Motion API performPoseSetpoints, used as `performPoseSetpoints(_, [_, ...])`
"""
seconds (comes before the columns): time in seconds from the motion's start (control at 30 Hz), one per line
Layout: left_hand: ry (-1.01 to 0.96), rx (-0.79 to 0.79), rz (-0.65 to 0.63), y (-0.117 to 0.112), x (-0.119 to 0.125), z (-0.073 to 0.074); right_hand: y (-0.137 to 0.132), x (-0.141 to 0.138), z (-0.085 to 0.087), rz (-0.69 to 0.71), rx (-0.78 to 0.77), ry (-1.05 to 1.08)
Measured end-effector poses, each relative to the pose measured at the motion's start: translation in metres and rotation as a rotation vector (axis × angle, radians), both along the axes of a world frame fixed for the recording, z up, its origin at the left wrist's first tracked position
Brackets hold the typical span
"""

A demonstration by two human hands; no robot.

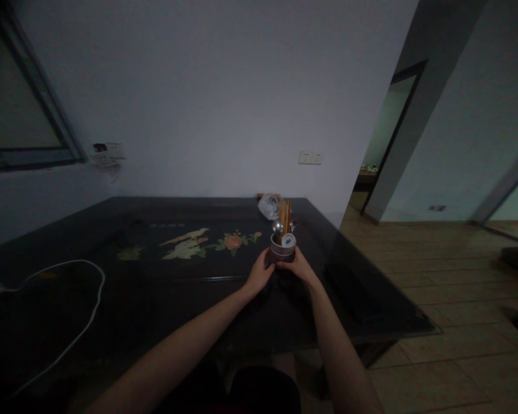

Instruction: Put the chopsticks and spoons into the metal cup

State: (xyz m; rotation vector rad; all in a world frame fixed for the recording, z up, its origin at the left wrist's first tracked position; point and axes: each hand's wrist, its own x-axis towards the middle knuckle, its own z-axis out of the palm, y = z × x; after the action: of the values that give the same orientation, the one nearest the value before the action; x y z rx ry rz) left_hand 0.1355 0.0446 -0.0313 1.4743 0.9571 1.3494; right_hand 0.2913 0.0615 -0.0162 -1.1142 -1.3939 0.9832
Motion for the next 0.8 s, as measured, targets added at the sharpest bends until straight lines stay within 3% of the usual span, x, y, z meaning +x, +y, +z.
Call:
performPoseSetpoints(0.17, [-0.029,-0.028,0.082,0.001,-0.003,0.012,-0.013,0.009,0.01,-0.162,0.055,-0.086])
performPoseSetpoints(0.3, [-0.101,-0.066,0.127,0.0,-0.009,0.039,-0.054,0.006,0.033,-0.453,0.202,-0.198])
performPoseSetpoints(0.37, [-0.088,-0.037,0.102,-0.007,-0.02,0.057,-0.077,-0.007,0.05,-0.486,0.281,-0.216])
performPoseSetpoints(0.47, [-0.003,0.075,-0.03,-0.024,-0.049,0.077,-0.097,-0.042,0.071,-0.303,0.322,-0.277])
performPoseSetpoints(0.53, [0.08,0.112,-0.136,-0.037,-0.076,0.081,-0.097,-0.071,0.078,-0.108,0.325,-0.329])
performPoseSetpoints(0.67, [0.324,0.084,-0.202,-0.053,-0.127,0.063,-0.078,-0.123,0.067,0.202,0.33,-0.479])
performPoseSetpoints(0.73, [0.447,0.089,-0.202,-0.053,-0.145,0.049,-0.066,-0.139,0.052,0.295,0.325,-0.546])
performPoseSetpoints(0.8, [0.569,0.116,-0.217,-0.049,-0.157,0.04,-0.058,-0.147,0.035,0.302,0.336,-0.573])
